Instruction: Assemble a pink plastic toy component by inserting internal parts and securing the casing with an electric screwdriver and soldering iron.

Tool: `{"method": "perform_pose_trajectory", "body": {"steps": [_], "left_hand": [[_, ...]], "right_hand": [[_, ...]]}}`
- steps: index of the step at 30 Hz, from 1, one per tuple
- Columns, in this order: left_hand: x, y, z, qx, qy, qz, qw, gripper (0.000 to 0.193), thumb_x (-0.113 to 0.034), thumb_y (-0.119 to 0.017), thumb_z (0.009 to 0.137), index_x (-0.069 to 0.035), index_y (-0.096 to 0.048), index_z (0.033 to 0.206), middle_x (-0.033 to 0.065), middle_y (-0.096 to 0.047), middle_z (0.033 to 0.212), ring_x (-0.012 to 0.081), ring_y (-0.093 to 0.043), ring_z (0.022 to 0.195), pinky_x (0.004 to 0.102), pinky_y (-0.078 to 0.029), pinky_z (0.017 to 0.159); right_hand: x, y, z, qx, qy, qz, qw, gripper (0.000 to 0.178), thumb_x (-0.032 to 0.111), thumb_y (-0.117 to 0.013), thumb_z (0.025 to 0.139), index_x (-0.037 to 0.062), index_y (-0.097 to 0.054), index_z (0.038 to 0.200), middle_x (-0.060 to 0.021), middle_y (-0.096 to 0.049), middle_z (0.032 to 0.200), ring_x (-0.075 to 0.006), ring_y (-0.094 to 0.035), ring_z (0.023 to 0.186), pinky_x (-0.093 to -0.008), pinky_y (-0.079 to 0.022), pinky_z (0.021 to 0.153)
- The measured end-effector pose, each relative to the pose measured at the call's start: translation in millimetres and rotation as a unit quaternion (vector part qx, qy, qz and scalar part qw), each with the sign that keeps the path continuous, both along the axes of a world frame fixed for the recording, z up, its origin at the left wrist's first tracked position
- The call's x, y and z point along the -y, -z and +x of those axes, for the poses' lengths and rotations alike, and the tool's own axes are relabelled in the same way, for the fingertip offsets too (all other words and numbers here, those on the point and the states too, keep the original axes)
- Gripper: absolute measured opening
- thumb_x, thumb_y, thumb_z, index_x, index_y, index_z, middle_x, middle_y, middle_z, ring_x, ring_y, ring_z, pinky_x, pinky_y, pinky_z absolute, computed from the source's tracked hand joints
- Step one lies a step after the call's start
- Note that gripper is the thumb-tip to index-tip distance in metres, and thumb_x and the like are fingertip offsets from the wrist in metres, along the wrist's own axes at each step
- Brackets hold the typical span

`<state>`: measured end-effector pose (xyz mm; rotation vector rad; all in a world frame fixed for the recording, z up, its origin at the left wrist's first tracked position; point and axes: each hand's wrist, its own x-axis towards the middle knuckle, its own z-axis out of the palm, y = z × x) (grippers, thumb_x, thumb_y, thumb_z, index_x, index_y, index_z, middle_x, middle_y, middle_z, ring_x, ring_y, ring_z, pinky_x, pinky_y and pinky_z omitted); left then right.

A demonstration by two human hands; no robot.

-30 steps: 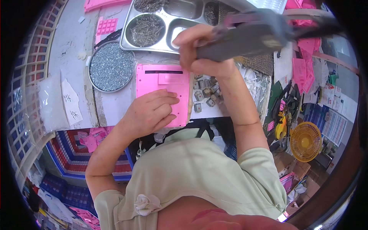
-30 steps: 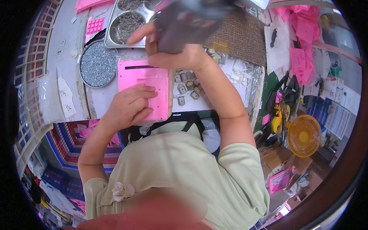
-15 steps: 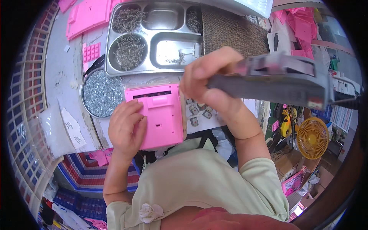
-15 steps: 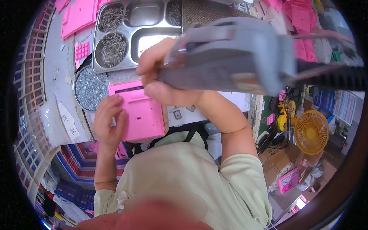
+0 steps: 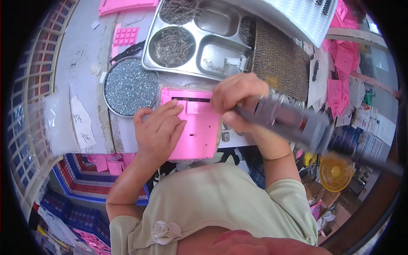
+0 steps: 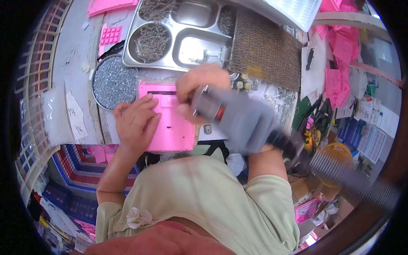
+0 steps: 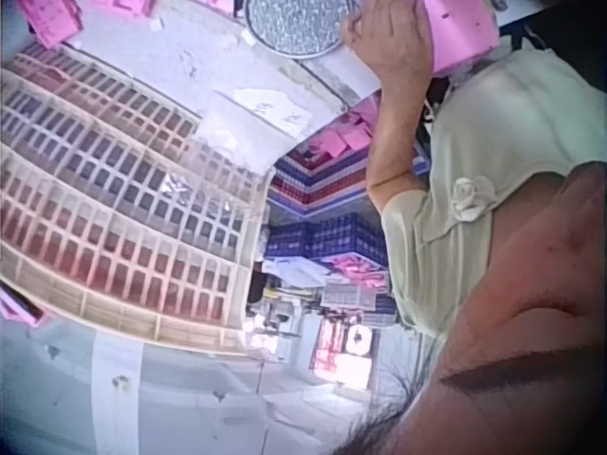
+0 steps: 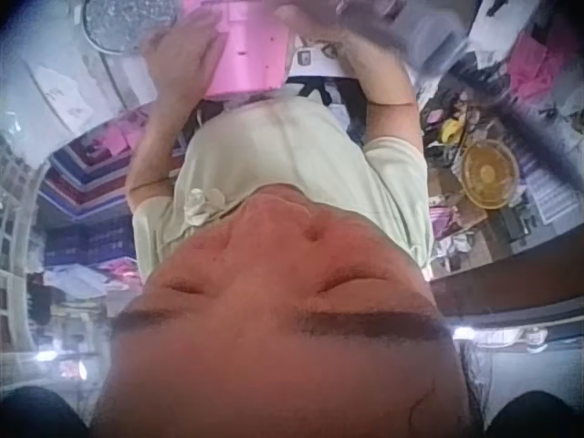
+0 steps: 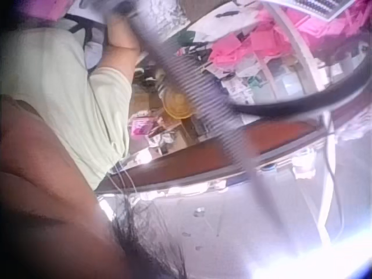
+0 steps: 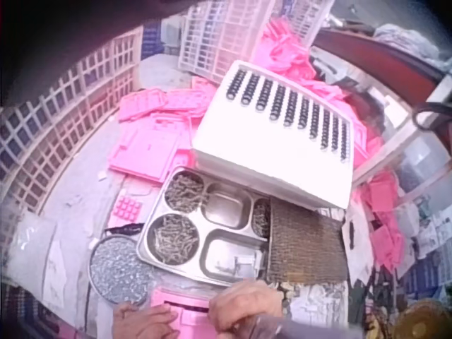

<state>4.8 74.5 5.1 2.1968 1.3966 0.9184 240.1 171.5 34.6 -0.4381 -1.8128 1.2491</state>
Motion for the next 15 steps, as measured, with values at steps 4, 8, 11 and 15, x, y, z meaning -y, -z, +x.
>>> {"method": "perform_pose_trajectory", "body": {"steps": [4, 8, 11, 15], "left_hand": [[-3, 4, -5, 0.047, 0.005, 0.006, 0.999, 0.016, -0.01, -0.08, 0.082, -0.012, -0.066, 0.088, 0.0035, -0.076, 0.106, 0.0197, -0.071, 0.11, 0.0448, -0.033, 0.108], [3, 0, -3, 0.132, -0.012, 0.003, 0.991, 0.016, -0.008, -0.08, 0.081, -0.012, -0.069, 0.093, 0.0029, -0.077, 0.099, 0.0191, -0.073, 0.102, 0.0518, -0.024, 0.119], [8, -9, 0, 0.151, -0.014, -0.015, 0.988, 0.018, -0.006, -0.081, 0.08, -0.011, -0.071, 0.095, 0.0028, -0.077, 0.097, 0.0187, -0.074, 0.098, 0.0546, -0.023, 0.12], [12, -3, -8, 0.171, -0.024, -0.019, 0.985, 0.016, -0.004, -0.079, 0.08, -0.009, -0.072, 0.094, 0.0038, -0.077, 0.098, 0.0194, -0.074, 0.099, 0.0546, -0.024, 0.12]], "right_hand": [[4, -21, -6, -0.069, 0.015, -0.125, 0.99, 0.03, 0.019, -0.077, 0.09, 0.0028, -0.059, 0.107, -0.0012, -0.055, 0.06, -0.0161, -0.053, 0.05, -0.0312, -0.048, 0.047], [18, -59, -34, -0.197, -0.065, -0.137, 0.969, 0.03, 0.022, -0.076, 0.092, 0.0084, -0.058, 0.112, 0.0011, -0.052, 0.058, -0.0139, -0.05, 0.046, -0.0289, -0.046, 0.044], [32, -63, -52, -0.205, -0.074, -0.137, 0.966, 0.026, 0.022, -0.075, 0.094, 0.0104, -0.058, 0.11, 0.002, -0.051, 0.057, -0.0129, -0.049, 0.045, -0.0281, -0.045, 0.043], [36, -61, -67, -0.196, -0.078, -0.144, 0.967, 0.024, 0.023, -0.074, 0.095, 0.0109, -0.057, 0.107, 0.0025, -0.051, 0.057, -0.0126, -0.049, 0.045, -0.028, -0.045, 0.043]]}}
